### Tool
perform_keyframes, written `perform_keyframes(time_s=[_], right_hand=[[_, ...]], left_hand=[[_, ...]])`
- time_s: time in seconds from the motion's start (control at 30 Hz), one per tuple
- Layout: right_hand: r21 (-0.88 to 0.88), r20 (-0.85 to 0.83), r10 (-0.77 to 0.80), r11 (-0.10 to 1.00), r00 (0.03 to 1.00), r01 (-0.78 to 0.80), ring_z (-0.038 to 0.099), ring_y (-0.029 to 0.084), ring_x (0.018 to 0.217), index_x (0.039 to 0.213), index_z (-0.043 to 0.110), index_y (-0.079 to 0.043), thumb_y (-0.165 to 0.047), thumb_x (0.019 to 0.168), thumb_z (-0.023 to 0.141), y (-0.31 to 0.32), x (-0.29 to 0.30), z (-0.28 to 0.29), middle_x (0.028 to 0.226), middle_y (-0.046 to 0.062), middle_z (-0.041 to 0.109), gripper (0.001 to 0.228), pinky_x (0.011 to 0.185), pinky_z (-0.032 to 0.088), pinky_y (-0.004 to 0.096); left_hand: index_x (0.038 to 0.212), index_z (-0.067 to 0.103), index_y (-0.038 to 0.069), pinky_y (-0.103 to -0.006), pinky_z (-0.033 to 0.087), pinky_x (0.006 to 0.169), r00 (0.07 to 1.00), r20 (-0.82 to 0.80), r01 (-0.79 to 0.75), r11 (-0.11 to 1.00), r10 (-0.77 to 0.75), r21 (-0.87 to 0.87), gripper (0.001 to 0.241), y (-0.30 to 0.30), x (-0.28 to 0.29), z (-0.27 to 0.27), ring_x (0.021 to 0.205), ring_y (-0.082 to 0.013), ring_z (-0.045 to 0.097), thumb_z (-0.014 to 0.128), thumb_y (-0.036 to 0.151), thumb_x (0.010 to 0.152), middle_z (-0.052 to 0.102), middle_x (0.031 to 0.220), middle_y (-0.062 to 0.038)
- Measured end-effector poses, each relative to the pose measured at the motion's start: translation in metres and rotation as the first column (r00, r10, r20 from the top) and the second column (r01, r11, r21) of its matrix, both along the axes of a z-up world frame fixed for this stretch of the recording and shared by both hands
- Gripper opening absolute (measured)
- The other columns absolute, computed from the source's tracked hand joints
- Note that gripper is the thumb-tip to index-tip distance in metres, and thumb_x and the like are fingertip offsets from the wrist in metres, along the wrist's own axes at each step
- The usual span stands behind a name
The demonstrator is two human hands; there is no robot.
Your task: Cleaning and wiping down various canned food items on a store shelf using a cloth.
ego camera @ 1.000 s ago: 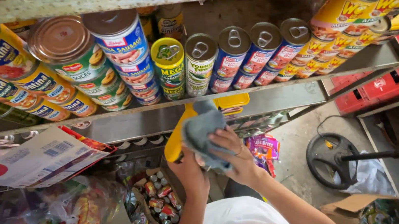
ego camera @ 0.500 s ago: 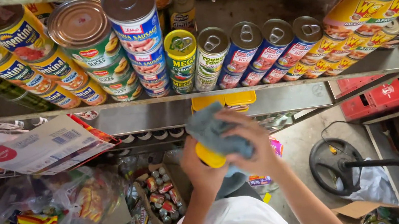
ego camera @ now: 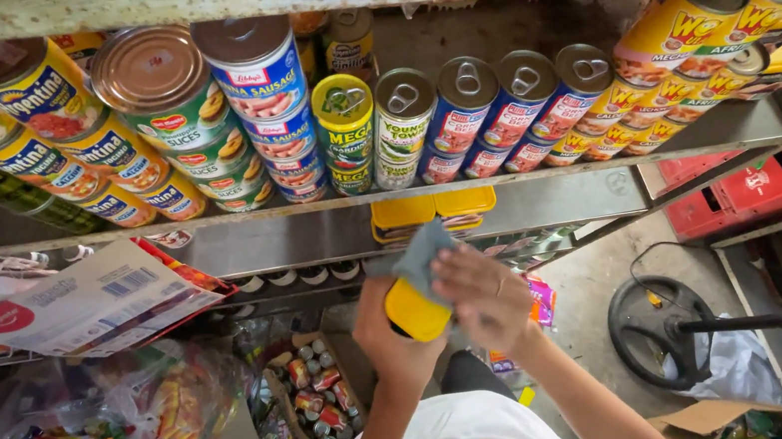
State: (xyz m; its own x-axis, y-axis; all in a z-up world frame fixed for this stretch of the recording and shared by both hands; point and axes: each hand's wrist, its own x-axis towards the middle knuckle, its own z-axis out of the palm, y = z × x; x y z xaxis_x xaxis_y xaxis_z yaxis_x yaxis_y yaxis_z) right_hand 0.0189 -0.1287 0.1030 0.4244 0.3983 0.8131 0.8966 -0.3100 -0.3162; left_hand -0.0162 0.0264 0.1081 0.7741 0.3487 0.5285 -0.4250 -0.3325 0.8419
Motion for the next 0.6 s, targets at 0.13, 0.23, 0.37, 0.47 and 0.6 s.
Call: perform_keyframes(time_s=[0.13,0.23,0.37,0.47,0.6], right_hand=[[0.07,-0.225,-0.177,0.978,0.958,0.197,0.069,0.031,0.126,0.109,0.075,-0.001,-0.01,0.103,0.055,0.005,-0.002,0.012,0.122,0.013,0.075,0.023,0.116,0.05,0.048],[0.063,-0.334,-0.173,0.977,0.927,0.205,0.068,0.034,0.129,0.111,0.075,0.001,-0.006,0.102,0.059,0.021,-0.008,0.028,0.122,0.015,0.075,0.02,0.118,0.047,0.05],[-0.01,-0.249,0.025,1.0,0.968,-0.029,0.067,0.033,0.128,0.109,0.071,-0.005,-0.012,0.099,0.066,0.027,-0.023,0.018,0.125,0.014,0.074,0.013,0.115,0.051,0.048],[-0.116,-0.074,0.118,0.985,0.99,-0.126,0.067,0.033,0.127,0.11,0.072,-0.008,-0.016,0.1,0.068,0.024,-0.027,0.012,0.126,0.012,0.074,0.014,0.113,0.052,0.048],[-0.145,-0.075,-0.058,0.988,0.995,0.047,0.068,0.027,0.124,0.115,0.077,-0.011,-0.021,0.099,0.057,0.018,-0.024,0.002,0.122,0.005,0.075,0.028,0.112,0.052,0.047]], left_hand=[[0.111,0.065,0.003,-0.0374,0.056,0.079,1.0,0.001,0.003,1.0,-0.003,0.019,0.055,0.0,0.001,0.007,0.09,-0.0326,0.071,0.092,0.015,0.064,0.068,0.097,-0.014],[0.108,0.065,0.004,-0.037,0.057,0.079,0.999,-0.036,0.037,0.999,-0.037,0.025,0.046,0.0,0.005,0.012,0.088,-0.0313,0.072,0.087,0.018,0.07,0.068,0.096,-0.014],[0.112,0.065,0.001,-0.0395,0.055,0.078,0.971,-0.14,0.127,0.912,-0.195,-0.389,0.035,-0.008,0.012,-0.103,0.091,-0.0337,0.068,0.073,0.026,0.089,0.07,0.102,-0.015],[0.105,0.068,0.006,-0.0377,0.056,0.076,0.96,-0.16,0.165,0.927,-0.229,-0.336,0.023,-0.001,-0.004,-0.118,0.087,-0.0309,0.07,0.069,0.025,0.091,0.071,0.095,-0.01],[0.112,0.066,0.006,-0.0369,0.057,0.081,0.989,-0.056,0.138,0.99,-0.138,-0.012,0.039,-0.002,-0.01,-0.001,0.095,-0.0321,0.073,0.08,0.018,0.077,0.071,0.101,-0.012]])
